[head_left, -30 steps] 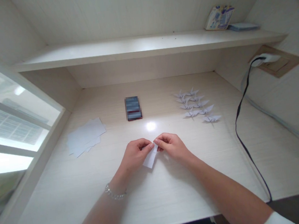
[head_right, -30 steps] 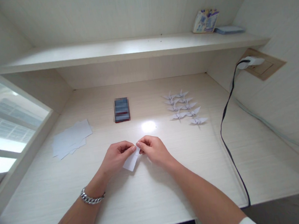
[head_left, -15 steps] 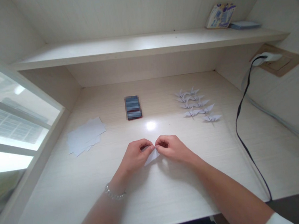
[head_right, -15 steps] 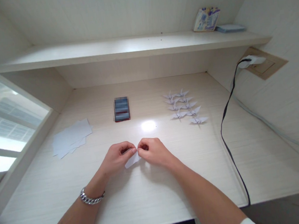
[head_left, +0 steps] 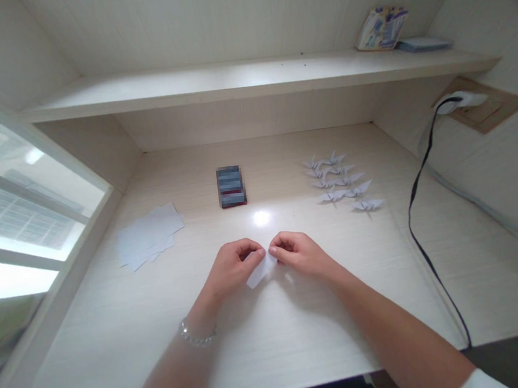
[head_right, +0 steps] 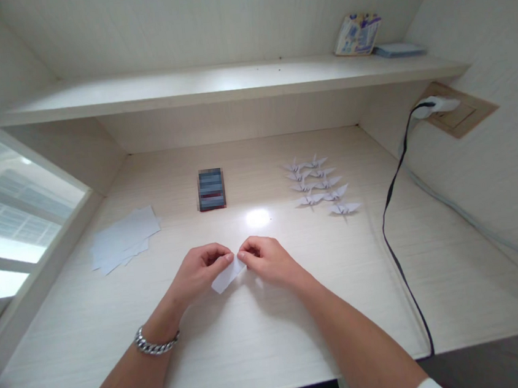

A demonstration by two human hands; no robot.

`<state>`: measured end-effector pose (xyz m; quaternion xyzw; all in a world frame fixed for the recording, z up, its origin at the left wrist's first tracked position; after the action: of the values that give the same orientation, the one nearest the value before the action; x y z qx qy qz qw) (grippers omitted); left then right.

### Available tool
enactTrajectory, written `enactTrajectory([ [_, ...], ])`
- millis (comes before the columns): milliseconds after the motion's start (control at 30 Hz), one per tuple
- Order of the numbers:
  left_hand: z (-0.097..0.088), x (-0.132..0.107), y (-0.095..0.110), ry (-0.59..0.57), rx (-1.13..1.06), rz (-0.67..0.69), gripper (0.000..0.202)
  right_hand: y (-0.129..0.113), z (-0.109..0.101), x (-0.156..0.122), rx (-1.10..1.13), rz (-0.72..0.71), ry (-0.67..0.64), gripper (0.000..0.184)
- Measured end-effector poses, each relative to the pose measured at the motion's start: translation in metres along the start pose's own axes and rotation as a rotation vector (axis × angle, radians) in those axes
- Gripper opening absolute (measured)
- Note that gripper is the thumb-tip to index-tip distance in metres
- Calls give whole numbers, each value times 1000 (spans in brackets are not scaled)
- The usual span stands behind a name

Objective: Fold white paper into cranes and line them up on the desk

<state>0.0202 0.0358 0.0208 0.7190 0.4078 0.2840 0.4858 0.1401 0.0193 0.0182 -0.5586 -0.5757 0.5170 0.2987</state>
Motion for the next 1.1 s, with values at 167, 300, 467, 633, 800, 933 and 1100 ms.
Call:
enactTrajectory([
  [167,2,-1,-1,-48,56,-1,17,4,-1,1,-56,15,-31,14],
  [300,-15,-1,-9,7,-75,-34,12,12,-16,5,100,56,-15,15],
  [467,-23,-1,-8,120,-302,1,14,23,-19,8,436,142,-2,21],
  [633,-4,0,4,108,-406,106,22,26,12,4,562,236,-167,23],
  [800,-8,1,-7,162,-424,-9,14,28,13,6,562,234,-171,27],
  [933,-11,0,-19,160,-429,-113,17,31,-11,10,645,213,0,40],
  [1100,-3,0,-22,81,-379,-139,21,22,-10,10,540,150,-1,32],
])
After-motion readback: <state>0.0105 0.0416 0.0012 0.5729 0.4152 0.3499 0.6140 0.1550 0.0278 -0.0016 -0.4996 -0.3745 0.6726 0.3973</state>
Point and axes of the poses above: each hand's wrist, its own x-axis towards the middle knuckle, its own z-axis out of the palm, y = z × x, the point moved 9 cm from there along x, towards the middle knuckle, and after that the axes turned 8 degrees about z, right-handed, at the moved point
